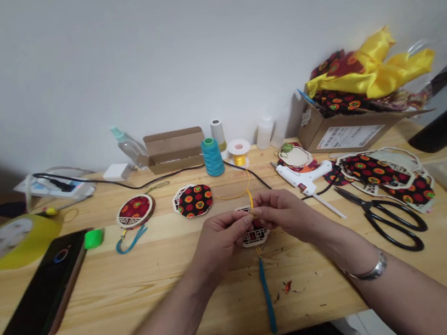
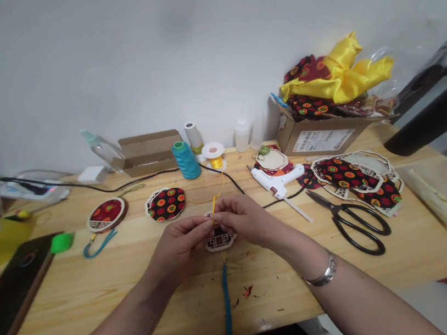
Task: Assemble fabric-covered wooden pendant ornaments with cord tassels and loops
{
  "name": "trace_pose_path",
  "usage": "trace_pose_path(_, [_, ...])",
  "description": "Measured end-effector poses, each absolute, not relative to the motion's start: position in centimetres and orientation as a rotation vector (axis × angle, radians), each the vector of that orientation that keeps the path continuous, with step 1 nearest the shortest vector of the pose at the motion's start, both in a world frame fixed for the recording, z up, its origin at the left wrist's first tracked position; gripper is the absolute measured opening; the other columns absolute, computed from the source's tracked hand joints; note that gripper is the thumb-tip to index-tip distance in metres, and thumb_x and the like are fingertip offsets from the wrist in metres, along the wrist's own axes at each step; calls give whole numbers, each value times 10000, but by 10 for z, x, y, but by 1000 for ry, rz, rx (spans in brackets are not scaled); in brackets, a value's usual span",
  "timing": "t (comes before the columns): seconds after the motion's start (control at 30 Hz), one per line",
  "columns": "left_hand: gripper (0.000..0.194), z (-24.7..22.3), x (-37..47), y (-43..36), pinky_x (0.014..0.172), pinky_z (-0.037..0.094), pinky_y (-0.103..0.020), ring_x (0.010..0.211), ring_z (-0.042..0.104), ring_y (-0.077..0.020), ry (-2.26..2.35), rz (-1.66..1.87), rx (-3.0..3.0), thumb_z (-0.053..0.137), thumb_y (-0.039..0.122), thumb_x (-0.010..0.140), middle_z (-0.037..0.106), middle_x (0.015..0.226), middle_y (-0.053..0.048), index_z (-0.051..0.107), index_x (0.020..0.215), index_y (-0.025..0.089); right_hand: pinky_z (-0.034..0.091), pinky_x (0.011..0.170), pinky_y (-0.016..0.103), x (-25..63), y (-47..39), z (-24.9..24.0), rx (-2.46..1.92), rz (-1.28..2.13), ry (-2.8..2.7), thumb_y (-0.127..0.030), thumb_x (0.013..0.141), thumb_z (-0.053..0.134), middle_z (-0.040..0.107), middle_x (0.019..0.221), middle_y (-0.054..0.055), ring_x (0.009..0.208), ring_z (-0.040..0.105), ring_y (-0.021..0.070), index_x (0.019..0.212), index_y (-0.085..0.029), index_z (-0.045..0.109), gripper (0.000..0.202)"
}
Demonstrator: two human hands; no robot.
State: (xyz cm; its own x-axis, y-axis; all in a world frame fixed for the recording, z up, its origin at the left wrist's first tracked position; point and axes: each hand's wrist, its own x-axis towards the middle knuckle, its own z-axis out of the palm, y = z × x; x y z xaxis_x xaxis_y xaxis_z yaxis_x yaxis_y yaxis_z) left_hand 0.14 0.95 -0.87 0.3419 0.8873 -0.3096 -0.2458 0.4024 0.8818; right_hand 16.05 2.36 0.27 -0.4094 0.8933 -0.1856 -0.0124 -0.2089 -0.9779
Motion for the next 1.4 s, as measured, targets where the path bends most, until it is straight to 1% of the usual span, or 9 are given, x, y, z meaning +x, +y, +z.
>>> trace_pose_path(0.17, [163,-10,1,12,510,374,-190,475,474,-54,885,825,772,722,272,668,633,560,-7,730,736,124,222,443,210,162,23,7,-1065,1766,-1313,-392,684,642,444,514,-55,463,359,57,649,-153,517,272])
trace_pose_path(0.3, [146,-8,1,12,593,425,-225,581,570,-104,885,831,799,729,254,656,686,646,-42,731,733,130,210,439,208,162,23,7,-1057,1777,-1316,-370,686,642,438,500,-58,458,357,52,638,-150,522,255])
trace_pose_path(0.43, [138,-9,1,11,630,449,-258,620,603,-133,908,831,789,731,237,648,691,654,-44,724,737,132,205,431,207,163,23,6,-1055,1780,-1319,-379,685,642,443,489,-60,448,348,49,640,-151,529,259])
trace_pose_path(0.63, [122,-9,1,11,652,468,-274,632,616,-145,940,851,776,737,219,628,690,645,-41,717,710,131,241,430,194,161,23,5,-1119,1732,-1328,-356,694,639,464,490,-57,451,374,47,641,-147,537,239])
trace_pose_path(0.73, [127,-6,0,11,666,473,-269,649,622,-145,941,889,790,736,223,631,707,685,-46,720,717,131,279,441,192,161,23,7,-1152,1735,-1278,-347,686,644,508,528,-46,465,413,51,727,-140,588,218])
trace_pose_path(0.87, [152,-3,1,12,600,455,-241,598,588,-126,999,947,832,737,247,634,694,657,-34,721,728,129,313,449,204,162,23,8,-1185,1732,-1244,-352,642,684,557,565,-25,471,434,59,795,-133,634,272])
trace_pose_path(1.0, [105,1,1,12,523,409,-210,520,523,-94,1037,993,904,725,239,645,645,573,2,721,684,141,335,457,215,162,24,5,-1253,1679,-1255,-375,623,709,543,525,-22,472,447,69,698,-133,620,269])
trace_pose_path(1.17, [89,2,1,12,478,351,-204,464,444,-75,1062,1005,944,698,238,670,575,496,29,729,687,156,384,483,241,159,21,4,-1304,1501,-1340,-375,668,681,561,550,-4,493,473,94,660,-151,586,243])
trace_pose_path(1.4, [110,-1,2,12,441,277,-188,429,329,-52,1062,1039,878,697,235,661,433,403,65,718,674,128,385,486,247,153,5,1,-1322,851,-1700,-321,790,597,609,594,15,514,516,120,699,-191,594,159])
